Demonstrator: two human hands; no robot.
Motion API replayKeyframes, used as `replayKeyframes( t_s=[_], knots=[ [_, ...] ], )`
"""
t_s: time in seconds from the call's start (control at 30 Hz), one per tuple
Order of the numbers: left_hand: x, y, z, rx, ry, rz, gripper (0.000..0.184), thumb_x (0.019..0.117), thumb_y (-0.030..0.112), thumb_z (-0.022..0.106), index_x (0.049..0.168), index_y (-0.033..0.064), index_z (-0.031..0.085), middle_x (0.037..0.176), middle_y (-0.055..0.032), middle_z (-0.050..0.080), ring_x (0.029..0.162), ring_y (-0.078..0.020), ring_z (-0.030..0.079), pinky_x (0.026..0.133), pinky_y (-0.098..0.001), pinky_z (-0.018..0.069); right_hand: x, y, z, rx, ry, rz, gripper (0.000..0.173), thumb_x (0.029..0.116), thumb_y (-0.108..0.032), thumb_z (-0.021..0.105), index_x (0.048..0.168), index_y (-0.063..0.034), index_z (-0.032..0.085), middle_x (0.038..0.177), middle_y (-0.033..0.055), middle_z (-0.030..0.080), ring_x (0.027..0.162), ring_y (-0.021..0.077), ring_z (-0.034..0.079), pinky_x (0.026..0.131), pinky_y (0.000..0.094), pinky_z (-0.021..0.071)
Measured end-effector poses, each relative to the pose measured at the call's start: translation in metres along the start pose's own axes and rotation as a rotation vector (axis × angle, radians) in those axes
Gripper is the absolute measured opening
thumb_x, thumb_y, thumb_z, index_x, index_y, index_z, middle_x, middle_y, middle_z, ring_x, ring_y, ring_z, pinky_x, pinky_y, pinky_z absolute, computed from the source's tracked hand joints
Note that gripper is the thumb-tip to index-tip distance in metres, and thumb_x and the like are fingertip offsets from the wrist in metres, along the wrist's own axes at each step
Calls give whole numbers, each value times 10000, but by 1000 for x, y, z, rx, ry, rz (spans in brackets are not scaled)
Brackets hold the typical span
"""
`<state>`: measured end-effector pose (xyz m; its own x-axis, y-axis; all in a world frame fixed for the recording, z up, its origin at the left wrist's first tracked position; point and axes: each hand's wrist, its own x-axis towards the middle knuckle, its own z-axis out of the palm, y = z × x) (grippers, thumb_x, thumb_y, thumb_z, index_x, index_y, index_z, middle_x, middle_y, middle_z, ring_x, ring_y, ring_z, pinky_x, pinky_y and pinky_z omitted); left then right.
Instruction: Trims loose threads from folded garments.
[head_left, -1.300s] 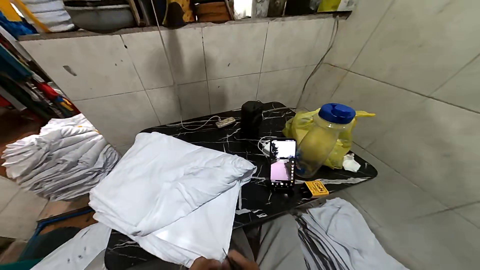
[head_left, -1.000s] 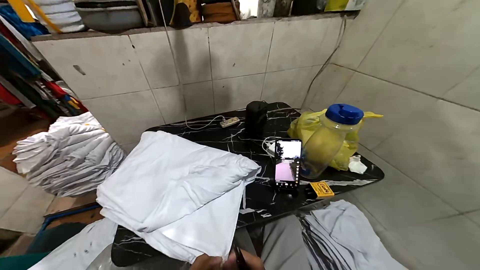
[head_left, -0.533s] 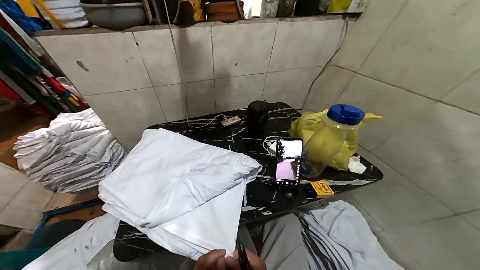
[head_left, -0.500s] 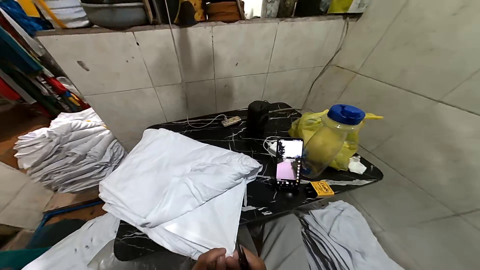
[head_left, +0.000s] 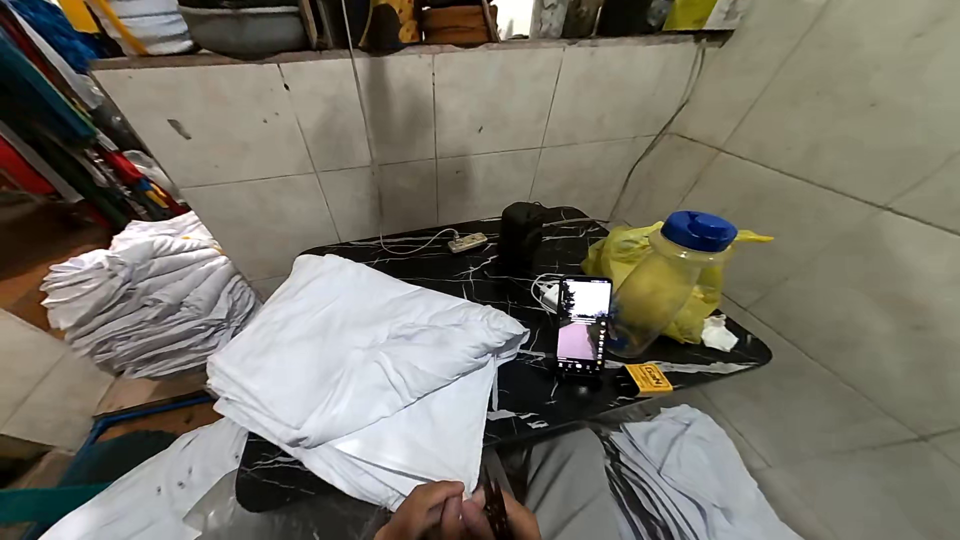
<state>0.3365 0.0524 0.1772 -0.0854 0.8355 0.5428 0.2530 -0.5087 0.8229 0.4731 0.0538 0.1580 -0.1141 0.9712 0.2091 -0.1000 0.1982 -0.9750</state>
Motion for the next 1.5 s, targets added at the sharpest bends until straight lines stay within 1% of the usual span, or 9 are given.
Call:
replayKeyframes(
  t_s=[0.07, 0.2, 0.37, 0.5, 0.63, 0.77, 1.0, 1.17, 1.5],
  knots=[
    [4, 2, -4, 14, -38, -17, 139, 970, 49, 673, 1076, -37, 701, 991, -110, 736, 917, -74, 718, 843, -237, 613, -1, -1, 1, 3, -31, -8, 194, 1043, -90, 562, 952, 56, 652, 791, 11, 638, 700, 9, 584, 667, 203, 516],
    [11, 11, -10, 141, -199, -53, 230, 960, 51, 635, 1154, -11, 741, 972, -141, 621, 805, -91, 603, 705, -178, 537, 0, -4, -5, -99, -79, -33, 247, 1060, -113, 533, 942, 76, 639, 759, 68, 616, 674, 50, 570, 642, 225, 501],
    [8, 0, -17, 244, -305, 9, 193, 928, 87, 708, 1097, 34, 787, 1175, -291, 617, 1158, -230, 615, 1042, -261, 489, 5, -9, -12, -290, -105, -124, 208, 1008, -73, 597, 910, 93, 675, 773, 149, 669, 682, 126, 629, 660, 261, 537],
    [6, -10, -19, 191, -164, 102, 90, 907, 126, 767, 954, 60, 806, 1115, -205, 677, 1139, -113, 655, 1018, -203, 517, 10, -17, -23, -398, -128, -173, 124, 921, -33, 685, 887, 87, 689, 799, 181, 686, 697, 158, 639, 671, 266, 532],
    [6, -17, -18, 136, -75, 109, 62, 929, 145, 753, 926, 86, 772, 955, -65, 668, 868, -22, 633, 803, -141, 543, 20, -19, -45, -463, -35, -58, 300, 934, -236, 759, 1077, 25, 717, 851, 117, 712, 703, 142, 650, 660, 321, 564],
    [2, -23, -21, 41, -46, 24, 65, 932, 131, 741, 913, 71, 726, 955, -31, 648, 834, -6, 629, 703, -130, 557, 42, 1, -88, -612, 194, -182, 369, 919, -301, 768, 1163, -29, 718, 877, 60, 716, 691, 98, 647, 618, 296, 573],
    [-6, -33, -21, -64, -43, -76, 83, 919, 98, 744, 899, 38, 689, 887, -29, 632, 803, -22, 631, 684, -167, 569, 82, 3, -155, -854, 457, -326, 340, 1046, -130, 397, 1257, 13, 621, 1065, 85, 749, 935, 156, 719, 794, 359, 592],
    [-7, -31, -24, -185, -68, -123, 109, 950, 168, 730, 911, 87, 668, 928, 3, 605, 853, -9, 611, 713, -165, 556, 90, 1, -161, -871, 472, -293, 452, 1030, -174, 465, 1444, 6, 477, 1199, 115, 733, 990, 191, 728, 797, 393, 599],
    [-9, -29, -24, -207, -107, -144, 149, 959, 177, 726, 906, 47, 675, 940, -32, 593, 862, -38, 615, 712, -190, 571, 98, 9, -161, -868, 444, -287, 599, 1006, -247, 550, 1532, -27, 367, 1257, 91, 717, 1011, 221, 728, 781, 438, 610]
  ],
)
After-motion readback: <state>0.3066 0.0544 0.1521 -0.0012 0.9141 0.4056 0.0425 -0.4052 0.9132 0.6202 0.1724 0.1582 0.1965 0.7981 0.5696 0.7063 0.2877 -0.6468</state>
